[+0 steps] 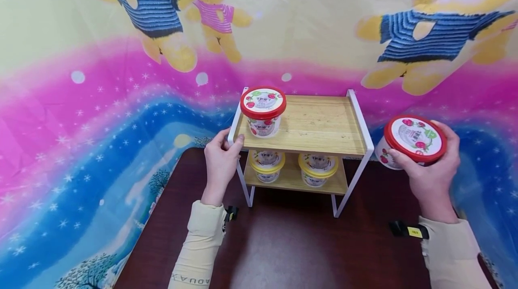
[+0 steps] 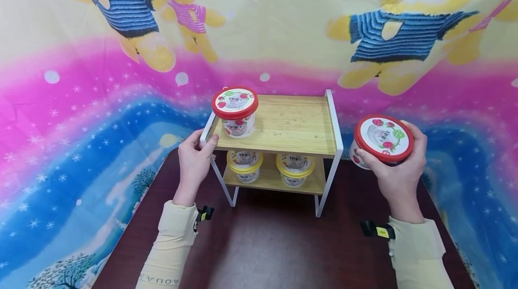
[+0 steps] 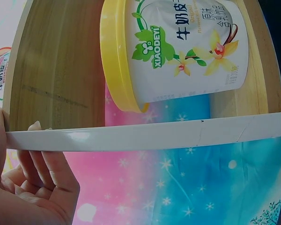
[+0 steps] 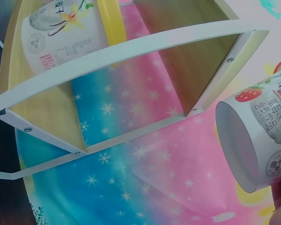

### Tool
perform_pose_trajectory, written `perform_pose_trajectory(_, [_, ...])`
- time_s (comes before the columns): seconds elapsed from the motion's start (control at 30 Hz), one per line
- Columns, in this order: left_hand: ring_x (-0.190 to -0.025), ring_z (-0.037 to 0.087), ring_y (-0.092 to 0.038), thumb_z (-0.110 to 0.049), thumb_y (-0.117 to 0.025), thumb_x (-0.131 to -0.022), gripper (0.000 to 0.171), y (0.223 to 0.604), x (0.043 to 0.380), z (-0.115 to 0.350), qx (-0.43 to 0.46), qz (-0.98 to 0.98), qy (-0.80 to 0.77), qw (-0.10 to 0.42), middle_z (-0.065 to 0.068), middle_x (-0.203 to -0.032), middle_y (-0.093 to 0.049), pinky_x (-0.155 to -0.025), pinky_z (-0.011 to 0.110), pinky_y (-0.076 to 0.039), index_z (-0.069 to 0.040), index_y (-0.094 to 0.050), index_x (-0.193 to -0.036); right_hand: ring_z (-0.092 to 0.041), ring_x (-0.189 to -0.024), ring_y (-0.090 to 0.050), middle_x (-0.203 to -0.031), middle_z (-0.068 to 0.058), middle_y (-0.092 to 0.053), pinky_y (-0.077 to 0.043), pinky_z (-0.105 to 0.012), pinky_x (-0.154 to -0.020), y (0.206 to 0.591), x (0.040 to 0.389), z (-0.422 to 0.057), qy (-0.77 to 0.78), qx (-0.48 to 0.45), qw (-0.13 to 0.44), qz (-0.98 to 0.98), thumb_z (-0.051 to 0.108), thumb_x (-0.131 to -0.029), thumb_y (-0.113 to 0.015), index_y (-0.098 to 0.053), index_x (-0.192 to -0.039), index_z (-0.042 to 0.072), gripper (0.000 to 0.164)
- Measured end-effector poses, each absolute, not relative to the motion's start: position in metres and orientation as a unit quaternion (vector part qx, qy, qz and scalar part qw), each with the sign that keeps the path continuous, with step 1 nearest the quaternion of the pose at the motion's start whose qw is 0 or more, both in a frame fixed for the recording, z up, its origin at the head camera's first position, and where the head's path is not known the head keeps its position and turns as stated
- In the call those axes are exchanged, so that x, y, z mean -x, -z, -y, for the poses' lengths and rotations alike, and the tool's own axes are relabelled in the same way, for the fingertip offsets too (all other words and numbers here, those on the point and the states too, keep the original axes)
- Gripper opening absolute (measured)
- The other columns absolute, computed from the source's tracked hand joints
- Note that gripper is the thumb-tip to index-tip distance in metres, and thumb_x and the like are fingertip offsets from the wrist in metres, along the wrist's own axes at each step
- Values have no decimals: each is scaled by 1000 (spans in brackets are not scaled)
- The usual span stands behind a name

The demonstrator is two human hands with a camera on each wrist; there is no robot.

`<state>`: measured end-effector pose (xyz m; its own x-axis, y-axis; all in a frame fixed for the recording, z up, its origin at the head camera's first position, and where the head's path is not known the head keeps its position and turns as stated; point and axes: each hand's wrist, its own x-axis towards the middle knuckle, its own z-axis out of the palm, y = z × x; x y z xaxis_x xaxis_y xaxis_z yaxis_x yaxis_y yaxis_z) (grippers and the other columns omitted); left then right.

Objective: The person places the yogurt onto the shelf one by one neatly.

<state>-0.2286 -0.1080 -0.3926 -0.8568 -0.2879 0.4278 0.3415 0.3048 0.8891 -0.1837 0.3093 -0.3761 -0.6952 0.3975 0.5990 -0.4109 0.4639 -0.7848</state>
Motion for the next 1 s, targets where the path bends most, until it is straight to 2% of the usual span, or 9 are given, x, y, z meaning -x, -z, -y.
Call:
perform_pose_trajectory(0.67, [-51, 23, -59, -28, -76, -94, 36, 392, 227, 108, 18, 762, 590, 266, 8, -63, -51, -47, 34, -54, -10, -72, -125, -28, -132, -46, -141, -14, -54, -50, -21, -93, 366, 174, -304, -550, -64, 435, 710, -10, -78, -79, -47, -145, 5, 76])
perform_pose_trajectory(1.0, [-50, 22, -59, -27, -76, -93, 36, 393, 228, 108, 18, 762, 589, 267, 9, -63, -52, -46, 34, -53, -9, -72, -125, -28, -129, -48, -137, -16, -56, -49, -21, -94, 352, 162, -287, -591, -85, 440, 671, -12, -76, -79, -49, -141, -1, 72])
